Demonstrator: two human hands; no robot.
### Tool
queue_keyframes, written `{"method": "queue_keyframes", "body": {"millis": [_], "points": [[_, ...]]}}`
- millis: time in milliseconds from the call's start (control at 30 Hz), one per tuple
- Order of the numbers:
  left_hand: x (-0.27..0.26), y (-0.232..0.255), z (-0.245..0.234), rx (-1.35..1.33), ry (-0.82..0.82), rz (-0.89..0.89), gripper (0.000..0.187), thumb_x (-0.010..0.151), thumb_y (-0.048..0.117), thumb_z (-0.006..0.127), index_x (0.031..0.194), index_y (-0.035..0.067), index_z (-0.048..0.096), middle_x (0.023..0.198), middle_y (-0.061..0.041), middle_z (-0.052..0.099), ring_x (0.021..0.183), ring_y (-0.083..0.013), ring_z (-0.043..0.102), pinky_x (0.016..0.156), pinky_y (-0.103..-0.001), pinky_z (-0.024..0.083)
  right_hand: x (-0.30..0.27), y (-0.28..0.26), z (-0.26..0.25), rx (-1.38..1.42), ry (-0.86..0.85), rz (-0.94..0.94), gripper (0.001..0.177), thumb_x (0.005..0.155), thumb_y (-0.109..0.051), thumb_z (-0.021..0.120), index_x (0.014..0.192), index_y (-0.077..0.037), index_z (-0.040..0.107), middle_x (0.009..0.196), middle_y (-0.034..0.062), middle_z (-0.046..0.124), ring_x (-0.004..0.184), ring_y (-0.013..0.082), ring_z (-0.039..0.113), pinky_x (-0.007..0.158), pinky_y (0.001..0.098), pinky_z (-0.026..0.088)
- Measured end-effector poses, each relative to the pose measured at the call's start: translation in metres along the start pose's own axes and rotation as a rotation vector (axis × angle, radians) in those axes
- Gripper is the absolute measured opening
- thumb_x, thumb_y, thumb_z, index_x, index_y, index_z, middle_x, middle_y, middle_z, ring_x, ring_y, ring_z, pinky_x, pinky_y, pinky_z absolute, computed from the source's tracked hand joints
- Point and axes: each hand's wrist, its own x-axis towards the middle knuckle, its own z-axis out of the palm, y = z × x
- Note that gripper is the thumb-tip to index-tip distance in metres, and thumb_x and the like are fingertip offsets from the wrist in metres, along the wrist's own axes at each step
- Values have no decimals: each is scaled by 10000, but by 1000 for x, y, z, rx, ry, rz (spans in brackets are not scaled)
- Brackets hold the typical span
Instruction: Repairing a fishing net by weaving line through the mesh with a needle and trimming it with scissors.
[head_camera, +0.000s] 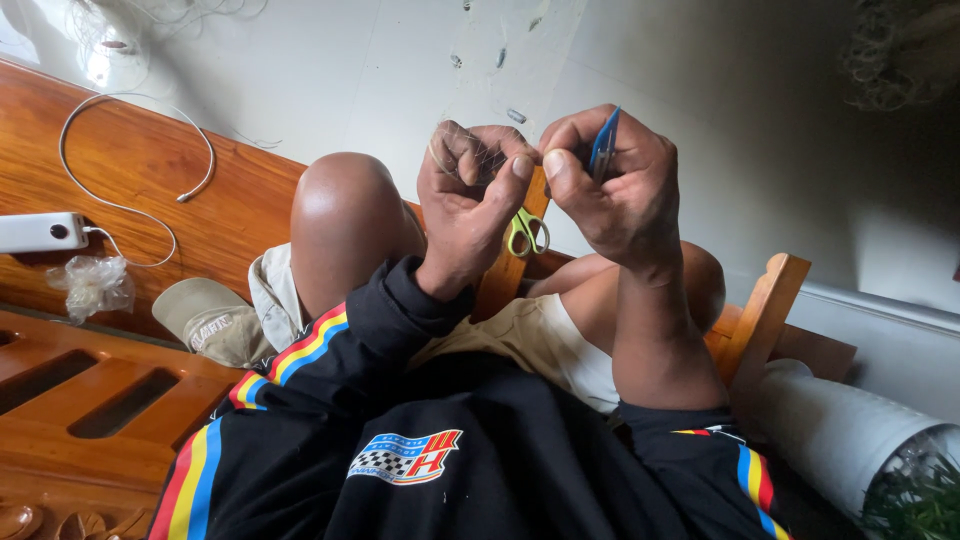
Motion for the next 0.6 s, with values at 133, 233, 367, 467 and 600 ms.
{"method": "queue_keyframes", "body": {"millis": [133, 233, 367, 467, 600], "points": [[3, 8, 2, 5, -13, -4, 350, 947, 85, 680, 865, 168, 350, 865, -149, 663, 701, -78, 484, 593, -224, 343, 1, -6, -1, -41, -8, -27, 52, 973, -9, 635, 934, 24, 635, 837, 150, 682, 651, 135, 587, 611, 266, 514], [6, 15, 3, -15, -3, -11, 352, 956, 77, 668, 870, 180, 342, 883, -126, 664, 685, -76, 471, 578, -228, 330, 0, -15, -3, -138, 7, -128, 117, 959, -12, 713, 1002, 64, 635, 943, 213, 654, 678, 196, 589, 646, 311, 520], [14, 39, 8, -95, -16, -194, 397, 957, 64, 586, 862, 192, 222, 800, -78, 566, 586, -130, 404, 572, -238, 329, -12, -20, -2, -297, 38, -176, 585, 1079, -465, 349, 1228, 35, 613, 1183, 197, 518, 891, 224, 576, 761, 321, 550], [12, 27, 3, -162, -24, -162, 376, 958, 64, 620, 873, 199, 280, 856, -84, 608, 646, -114, 461, 597, -225, 351, -17, -6, -1, -368, 139, -207, 460, 1110, -308, 372, 1197, 15, 687, 1059, 180, 518, 883, 247, 574, 764, 338, 529], [12, 18, 2, -229, -23, -110, 361, 952, 63, 656, 874, 198, 330, 905, -107, 648, 755, -107, 503, 627, -220, 363, -19, -4, 7, -448, 244, -243, 257, 1071, -168, 563, 1036, 6, 749, 876, 141, 560, 742, 266, 595, 734, 346, 496]]}}
